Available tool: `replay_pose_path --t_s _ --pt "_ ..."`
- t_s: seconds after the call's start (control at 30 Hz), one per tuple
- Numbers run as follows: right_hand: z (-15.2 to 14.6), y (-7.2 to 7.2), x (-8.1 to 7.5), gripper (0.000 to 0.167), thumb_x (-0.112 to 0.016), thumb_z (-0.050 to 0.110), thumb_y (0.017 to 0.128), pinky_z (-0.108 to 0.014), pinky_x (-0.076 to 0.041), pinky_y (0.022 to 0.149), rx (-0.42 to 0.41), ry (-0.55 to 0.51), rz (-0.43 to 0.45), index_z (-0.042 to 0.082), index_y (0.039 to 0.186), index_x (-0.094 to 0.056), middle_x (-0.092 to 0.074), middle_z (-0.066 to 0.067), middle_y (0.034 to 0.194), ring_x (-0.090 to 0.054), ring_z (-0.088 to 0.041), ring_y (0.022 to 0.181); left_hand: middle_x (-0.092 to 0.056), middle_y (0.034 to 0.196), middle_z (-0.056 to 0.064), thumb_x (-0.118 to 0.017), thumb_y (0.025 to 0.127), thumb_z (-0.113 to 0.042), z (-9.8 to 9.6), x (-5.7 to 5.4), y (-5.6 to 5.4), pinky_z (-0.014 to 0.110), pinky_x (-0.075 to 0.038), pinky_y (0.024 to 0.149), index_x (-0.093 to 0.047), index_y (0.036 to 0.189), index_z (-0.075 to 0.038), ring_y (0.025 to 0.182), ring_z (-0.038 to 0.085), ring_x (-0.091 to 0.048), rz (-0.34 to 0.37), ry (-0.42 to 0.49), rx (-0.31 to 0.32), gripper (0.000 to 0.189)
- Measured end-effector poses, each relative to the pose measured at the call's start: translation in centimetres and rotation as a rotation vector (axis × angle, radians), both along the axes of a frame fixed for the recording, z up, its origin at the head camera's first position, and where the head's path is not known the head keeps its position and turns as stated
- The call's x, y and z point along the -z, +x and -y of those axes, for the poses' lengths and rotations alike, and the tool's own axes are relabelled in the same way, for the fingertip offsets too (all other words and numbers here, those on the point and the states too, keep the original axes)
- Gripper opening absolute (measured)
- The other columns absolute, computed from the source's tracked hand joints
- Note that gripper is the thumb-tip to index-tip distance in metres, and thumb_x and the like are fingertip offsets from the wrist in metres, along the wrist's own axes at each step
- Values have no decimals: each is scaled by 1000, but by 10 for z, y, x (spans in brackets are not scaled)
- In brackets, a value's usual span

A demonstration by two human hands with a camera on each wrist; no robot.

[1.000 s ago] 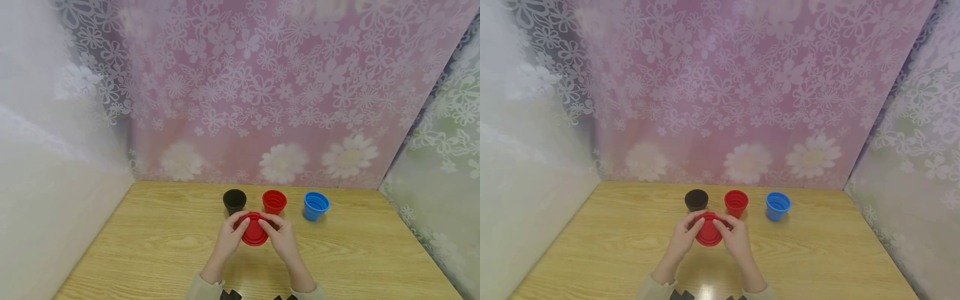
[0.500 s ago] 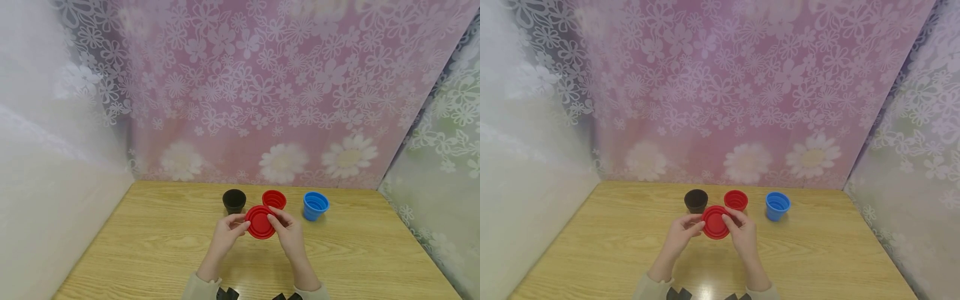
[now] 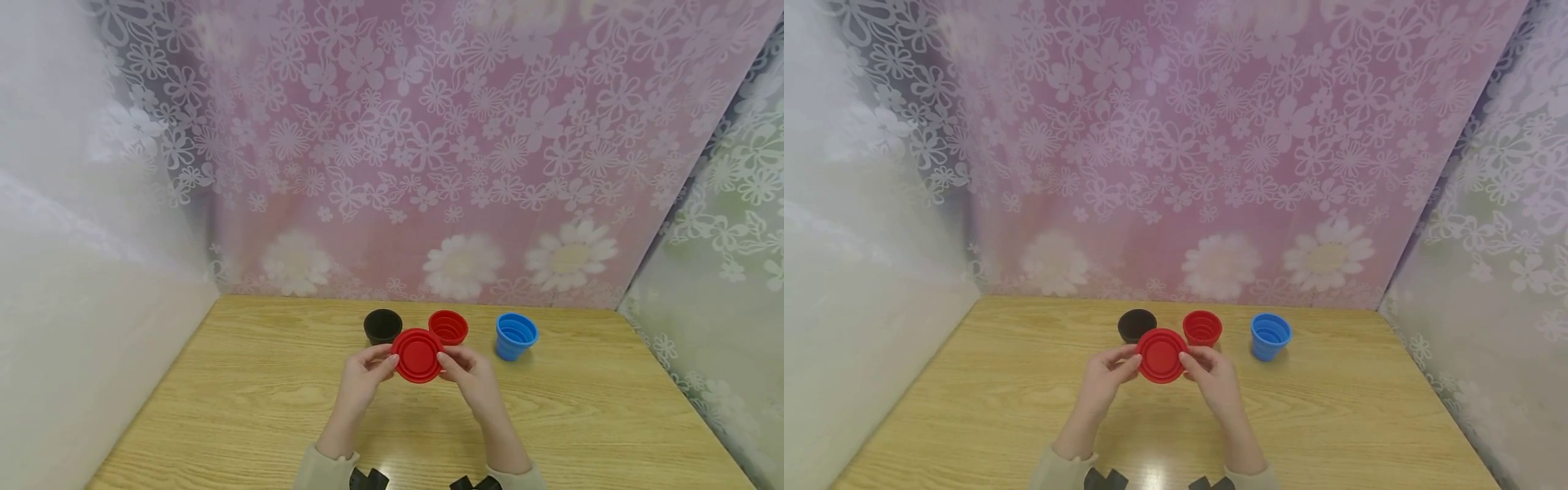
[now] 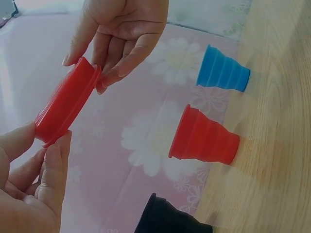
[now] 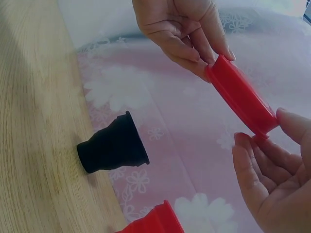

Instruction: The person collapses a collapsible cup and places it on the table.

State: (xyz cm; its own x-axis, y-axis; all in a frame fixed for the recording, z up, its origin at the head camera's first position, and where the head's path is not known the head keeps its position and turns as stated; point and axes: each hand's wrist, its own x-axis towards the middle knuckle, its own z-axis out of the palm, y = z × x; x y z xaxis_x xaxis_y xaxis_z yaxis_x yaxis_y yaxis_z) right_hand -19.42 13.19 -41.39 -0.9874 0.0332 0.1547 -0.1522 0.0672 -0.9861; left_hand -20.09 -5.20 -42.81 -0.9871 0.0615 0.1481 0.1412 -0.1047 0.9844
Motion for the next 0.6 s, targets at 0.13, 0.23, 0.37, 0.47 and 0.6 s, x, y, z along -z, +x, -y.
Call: replay_pose_path --t_s 0.13,0.23,0.37,0.47,0.6 --pt "0 0 -1 22 -60 2 82 -33 -52 67 2 22 -2 -10 100 -59 -61 -14 87 -60 -13 71 -60 89 11 -64 81 -8 1 -2 1 24 -50 67 -60 104 8 70 10 -58 8 7 2 28" --pt "-1 0 -1 23 -61 5 82 -29 -52 66 12 51 -3 -9 101 -60 -61 -13 87 -58 -14 72 -60 89 12 -63 81 -5 1 -7 3 24 -50 67 -60 103 9 72 11 -56 -7 2 9 26" --pt "-2 0 -1 22 -62 5 82 -25 -49 60 32 88 -17 -8 99 -61 -59 -9 83 -53 -15 68 -59 86 11 -62 81 -3 2 -20 11 25 -49 64 -61 98 10 70 13 -53 -42 -41 3 21" --pt "-3 0 0 20 -62 2 81 -25 -47 55 34 86 -19 -8 98 -62 -56 -8 74 -50 -15 62 -58 83 10 -61 82 -3 2 -27 14 25 -50 63 -61 95 11 69 16 -54 -38 -63 -6 19" --pt "-2 0 0 20 -60 -2 81 -23 -47 54 21 46 5 -9 99 -61 -53 -9 67 -49 -14 56 -58 83 10 -61 81 -1 2 -27 14 26 -51 65 -60 96 12 73 30 -58 -6 -42 0 20"
